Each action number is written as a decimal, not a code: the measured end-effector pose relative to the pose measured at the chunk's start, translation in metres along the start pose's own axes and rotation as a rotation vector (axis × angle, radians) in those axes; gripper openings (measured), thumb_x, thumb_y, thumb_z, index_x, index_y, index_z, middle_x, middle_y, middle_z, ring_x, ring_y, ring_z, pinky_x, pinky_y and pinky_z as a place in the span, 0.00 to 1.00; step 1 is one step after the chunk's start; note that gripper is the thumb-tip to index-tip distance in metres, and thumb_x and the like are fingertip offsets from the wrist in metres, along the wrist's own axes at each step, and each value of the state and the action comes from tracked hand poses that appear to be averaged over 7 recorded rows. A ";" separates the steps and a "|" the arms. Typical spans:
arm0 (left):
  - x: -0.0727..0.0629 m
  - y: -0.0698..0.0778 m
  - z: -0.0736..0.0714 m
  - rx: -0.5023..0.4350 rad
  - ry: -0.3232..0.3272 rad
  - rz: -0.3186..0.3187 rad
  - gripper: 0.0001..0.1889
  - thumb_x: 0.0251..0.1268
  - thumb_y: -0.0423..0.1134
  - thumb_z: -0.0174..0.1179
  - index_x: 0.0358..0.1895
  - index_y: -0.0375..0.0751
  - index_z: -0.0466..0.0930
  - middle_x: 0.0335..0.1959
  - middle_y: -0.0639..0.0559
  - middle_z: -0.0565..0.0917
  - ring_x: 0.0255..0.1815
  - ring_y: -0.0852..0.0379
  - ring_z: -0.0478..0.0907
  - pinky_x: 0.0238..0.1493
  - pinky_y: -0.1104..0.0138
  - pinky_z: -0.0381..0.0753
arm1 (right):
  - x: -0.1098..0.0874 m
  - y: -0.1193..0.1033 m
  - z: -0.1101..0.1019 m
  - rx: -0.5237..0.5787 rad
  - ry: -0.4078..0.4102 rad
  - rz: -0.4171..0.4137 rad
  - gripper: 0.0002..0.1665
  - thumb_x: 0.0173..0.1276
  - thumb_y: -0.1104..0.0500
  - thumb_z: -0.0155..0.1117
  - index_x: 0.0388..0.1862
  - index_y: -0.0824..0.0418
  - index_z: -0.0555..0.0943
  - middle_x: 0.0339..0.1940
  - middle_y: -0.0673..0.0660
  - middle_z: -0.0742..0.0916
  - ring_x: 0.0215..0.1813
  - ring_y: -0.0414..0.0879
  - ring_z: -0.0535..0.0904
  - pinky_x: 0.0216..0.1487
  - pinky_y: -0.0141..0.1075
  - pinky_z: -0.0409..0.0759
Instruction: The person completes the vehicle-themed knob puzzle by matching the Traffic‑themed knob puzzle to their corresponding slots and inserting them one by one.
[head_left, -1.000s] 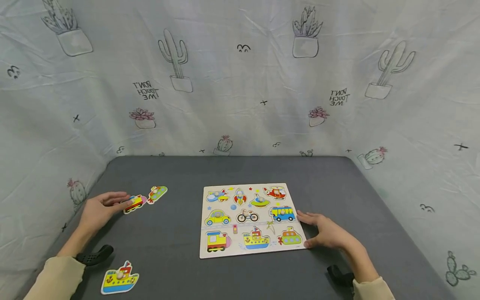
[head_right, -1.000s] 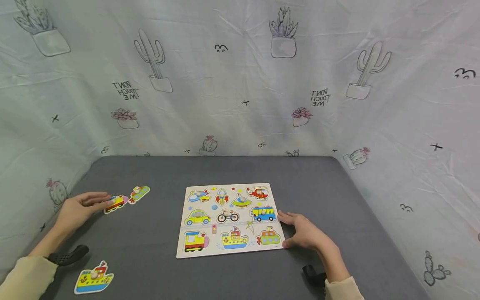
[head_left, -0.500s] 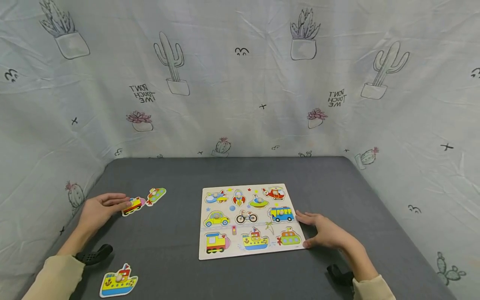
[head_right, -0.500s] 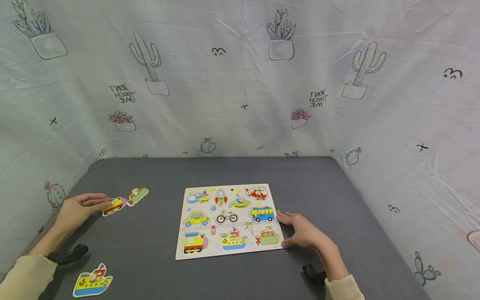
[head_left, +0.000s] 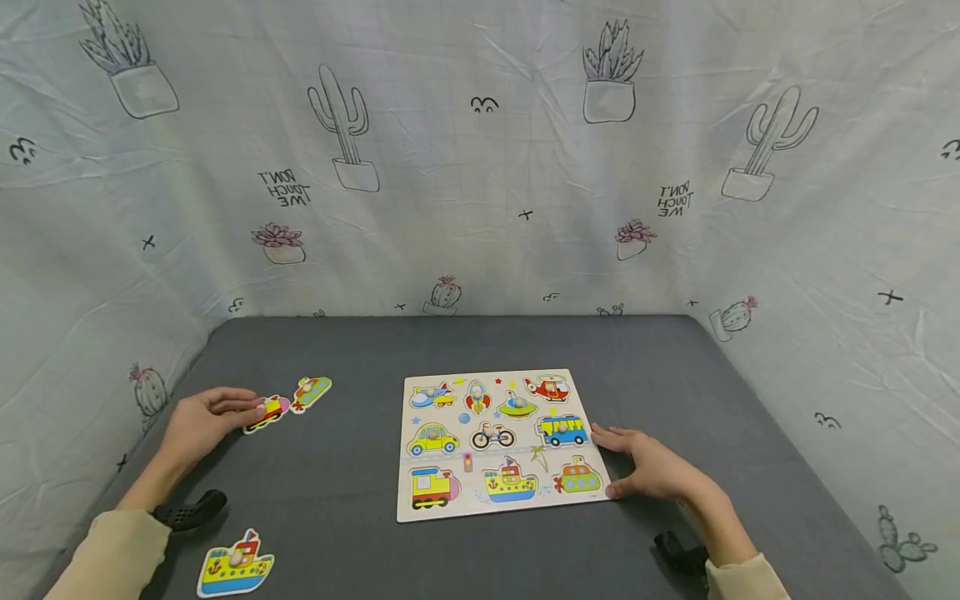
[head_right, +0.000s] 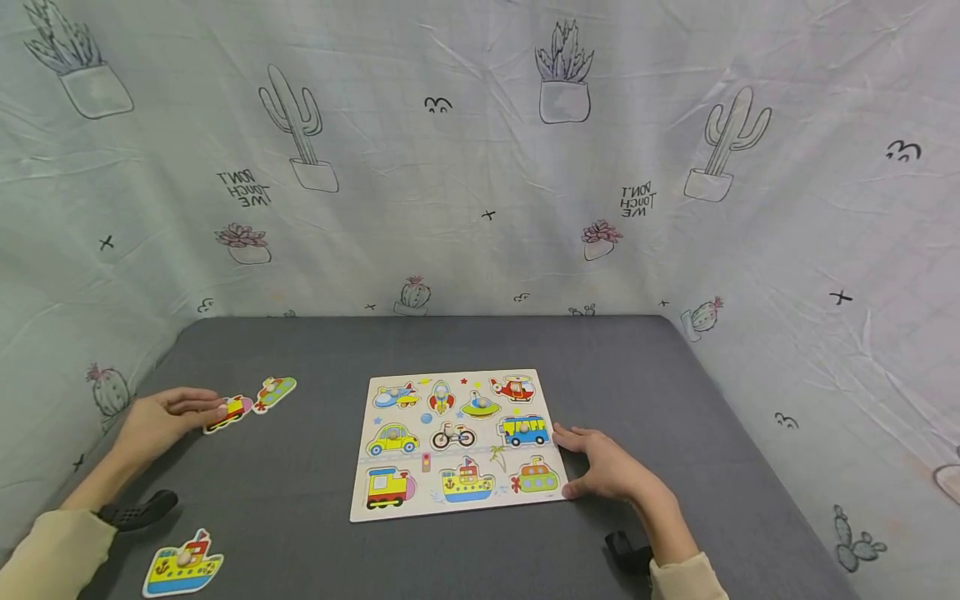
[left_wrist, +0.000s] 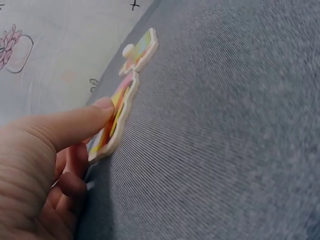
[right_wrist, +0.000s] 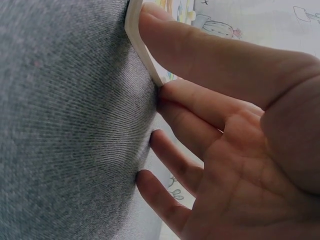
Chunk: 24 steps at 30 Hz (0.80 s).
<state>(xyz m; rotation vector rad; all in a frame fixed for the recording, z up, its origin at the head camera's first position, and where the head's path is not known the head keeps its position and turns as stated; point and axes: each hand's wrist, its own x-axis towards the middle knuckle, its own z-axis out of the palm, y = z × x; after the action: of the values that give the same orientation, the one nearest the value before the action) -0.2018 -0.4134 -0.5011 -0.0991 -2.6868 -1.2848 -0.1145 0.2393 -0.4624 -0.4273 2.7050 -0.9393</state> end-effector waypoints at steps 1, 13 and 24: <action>0.000 -0.001 0.000 -0.002 -0.002 -0.004 0.28 0.59 0.53 0.70 0.54 0.35 0.81 0.42 0.53 0.88 0.37 0.69 0.81 0.33 0.73 0.75 | 0.000 0.000 0.000 0.001 0.000 0.001 0.52 0.45 0.60 0.83 0.70 0.67 0.70 0.72 0.70 0.66 0.73 0.71 0.54 0.65 0.66 0.54; 0.006 -0.008 0.001 0.036 -0.036 -0.027 0.30 0.58 0.57 0.69 0.55 0.37 0.81 0.44 0.52 0.86 0.39 0.71 0.77 0.36 0.71 0.73 | -0.001 0.002 0.001 -0.004 0.004 -0.004 0.52 0.45 0.60 0.83 0.70 0.67 0.71 0.72 0.70 0.67 0.73 0.71 0.54 0.65 0.66 0.54; 0.005 -0.010 0.002 0.021 -0.037 -0.055 0.30 0.58 0.56 0.70 0.54 0.36 0.80 0.43 0.52 0.87 0.39 0.70 0.76 0.35 0.70 0.74 | 0.000 0.003 0.002 -0.001 0.010 -0.004 0.52 0.44 0.59 0.84 0.70 0.66 0.71 0.72 0.69 0.67 0.73 0.71 0.54 0.64 0.66 0.54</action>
<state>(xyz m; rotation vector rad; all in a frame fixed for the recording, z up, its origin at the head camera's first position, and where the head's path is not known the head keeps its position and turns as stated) -0.2085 -0.4185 -0.5094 -0.0475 -2.7515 -1.2821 -0.1147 0.2405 -0.4660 -0.4290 2.7146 -0.9432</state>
